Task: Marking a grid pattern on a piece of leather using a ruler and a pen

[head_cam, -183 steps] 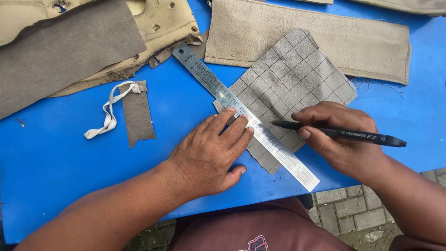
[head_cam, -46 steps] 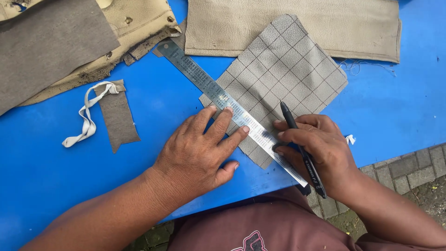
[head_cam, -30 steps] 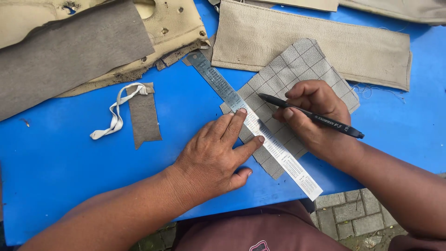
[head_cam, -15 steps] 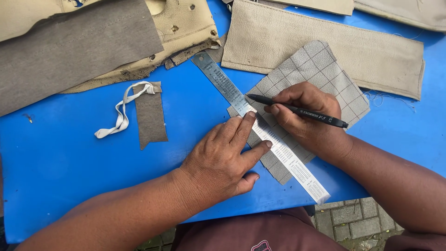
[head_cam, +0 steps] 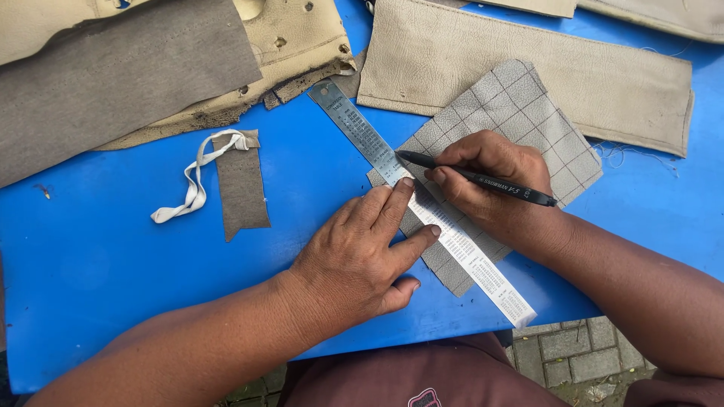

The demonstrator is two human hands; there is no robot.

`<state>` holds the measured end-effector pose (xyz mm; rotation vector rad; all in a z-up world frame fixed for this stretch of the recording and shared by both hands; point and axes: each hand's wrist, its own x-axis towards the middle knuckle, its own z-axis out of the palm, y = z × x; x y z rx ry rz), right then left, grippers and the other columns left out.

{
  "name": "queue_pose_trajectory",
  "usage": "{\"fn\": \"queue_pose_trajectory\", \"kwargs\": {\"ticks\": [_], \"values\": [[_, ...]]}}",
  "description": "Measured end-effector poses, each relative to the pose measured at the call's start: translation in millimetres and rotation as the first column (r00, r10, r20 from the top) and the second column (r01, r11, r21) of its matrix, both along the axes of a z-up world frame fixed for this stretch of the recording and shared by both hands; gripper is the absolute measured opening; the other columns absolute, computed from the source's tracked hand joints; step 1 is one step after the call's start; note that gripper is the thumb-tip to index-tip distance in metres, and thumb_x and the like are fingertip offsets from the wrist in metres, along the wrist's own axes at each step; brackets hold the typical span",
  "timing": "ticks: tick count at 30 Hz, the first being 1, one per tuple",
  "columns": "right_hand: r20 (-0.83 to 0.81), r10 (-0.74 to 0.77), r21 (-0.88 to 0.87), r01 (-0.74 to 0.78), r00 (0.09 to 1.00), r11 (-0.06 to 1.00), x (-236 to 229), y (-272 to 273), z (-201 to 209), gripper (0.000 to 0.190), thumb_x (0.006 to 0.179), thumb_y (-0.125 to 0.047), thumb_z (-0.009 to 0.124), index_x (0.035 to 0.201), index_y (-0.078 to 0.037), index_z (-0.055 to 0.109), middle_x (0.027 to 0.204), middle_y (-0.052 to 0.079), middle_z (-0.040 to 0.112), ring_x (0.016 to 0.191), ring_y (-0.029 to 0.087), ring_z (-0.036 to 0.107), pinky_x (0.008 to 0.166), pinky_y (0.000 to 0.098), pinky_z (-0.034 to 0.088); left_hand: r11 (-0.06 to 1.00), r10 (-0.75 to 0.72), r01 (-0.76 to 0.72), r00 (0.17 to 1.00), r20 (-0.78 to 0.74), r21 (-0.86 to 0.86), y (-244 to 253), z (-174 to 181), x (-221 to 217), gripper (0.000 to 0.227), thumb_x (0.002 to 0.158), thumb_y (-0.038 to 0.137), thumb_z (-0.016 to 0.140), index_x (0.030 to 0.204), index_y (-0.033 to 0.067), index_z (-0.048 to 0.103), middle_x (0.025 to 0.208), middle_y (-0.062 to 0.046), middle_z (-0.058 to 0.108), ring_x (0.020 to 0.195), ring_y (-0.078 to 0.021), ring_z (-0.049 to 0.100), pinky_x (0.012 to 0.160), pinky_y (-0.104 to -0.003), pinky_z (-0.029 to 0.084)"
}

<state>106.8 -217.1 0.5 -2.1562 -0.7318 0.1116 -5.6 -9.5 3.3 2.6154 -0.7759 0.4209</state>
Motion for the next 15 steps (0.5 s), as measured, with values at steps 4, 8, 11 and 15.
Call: {"fn": "queue_pose_trajectory", "kwargs": {"ticks": [4, 8, 11, 15], "values": [[-0.02, -0.031, -0.084, 0.029, 0.999, 0.996, 0.5, -3.7, 2.7, 0.009, 0.094, -0.021, 0.076, 0.099, -0.017, 0.069, 0.087, -0.004, 0.072, 0.073, 0.007, 0.066, 0.065, 0.0239, 0.049, 1.0, 0.006, -0.006, 1.0, 0.0, 0.002, -1.1, -1.8, -0.4, 0.066, 0.064, 0.044, 0.082, 0.124, 0.0205, 0.071, 0.139, -0.026, 0.056, 0.121, -0.0365, 0.055, 0.086, -0.044, 0.054], [-0.022, 0.032, -0.047, -0.033, 0.999, 0.998, -4.0, -12.9, 10.2, 0.011, 0.093, -0.015, 0.076, 0.098, -0.012, 0.067, 0.086, 0.0, 0.071, 0.07, 0.009, 0.064, 0.063, 0.0249, 0.049, 1.0, 0.003, -0.003, 1.0, 0.008, 0.014, -0.6, -4.3, -0.8, 0.066, 0.064, 0.045, 0.082, 0.125, 0.0208, 0.072, 0.142, -0.028, 0.054, 0.122, -0.0375, 0.055, 0.085, -0.045, 0.055], [-0.021, 0.028, -0.065, -0.03, 0.999, 0.997, -10.9, -26.6, 12.8, 0.011, 0.091, -0.014, 0.077, 0.096, -0.011, 0.068, 0.085, 0.0, 0.073, 0.069, 0.01, 0.065, 0.061, 0.0243, 0.05, 1.0, -0.002, 0.002, 1.0, 0.011, 0.023, -0.8, -3.8, -0.4, 0.065, 0.065, 0.045, 0.081, 0.124, 0.021, 0.072, 0.142, -0.029, 0.054, 0.121, -0.0377, 0.056, 0.086, -0.046, 0.055], [-0.043, 0.05, -0.097, -0.054, 0.998, 0.994, -27.0, -49.8, 20.1, 0.009, 0.089, -0.012, 0.077, 0.095, -0.011, 0.07, 0.086, -0.001, 0.075, 0.071, 0.009, 0.068, 0.064, 0.0237, 0.051, 0.999, -0.011, 0.011, 1.0, -0.004, 0.05, -0.7, -2.3, 0.3, 0.063, 0.067, 0.047, 0.081, 0.125, 0.0221, 0.072, 0.142, -0.028, 0.055, 0.122, -0.0378, 0.056, 0.089, -0.046, 0.055]]}}
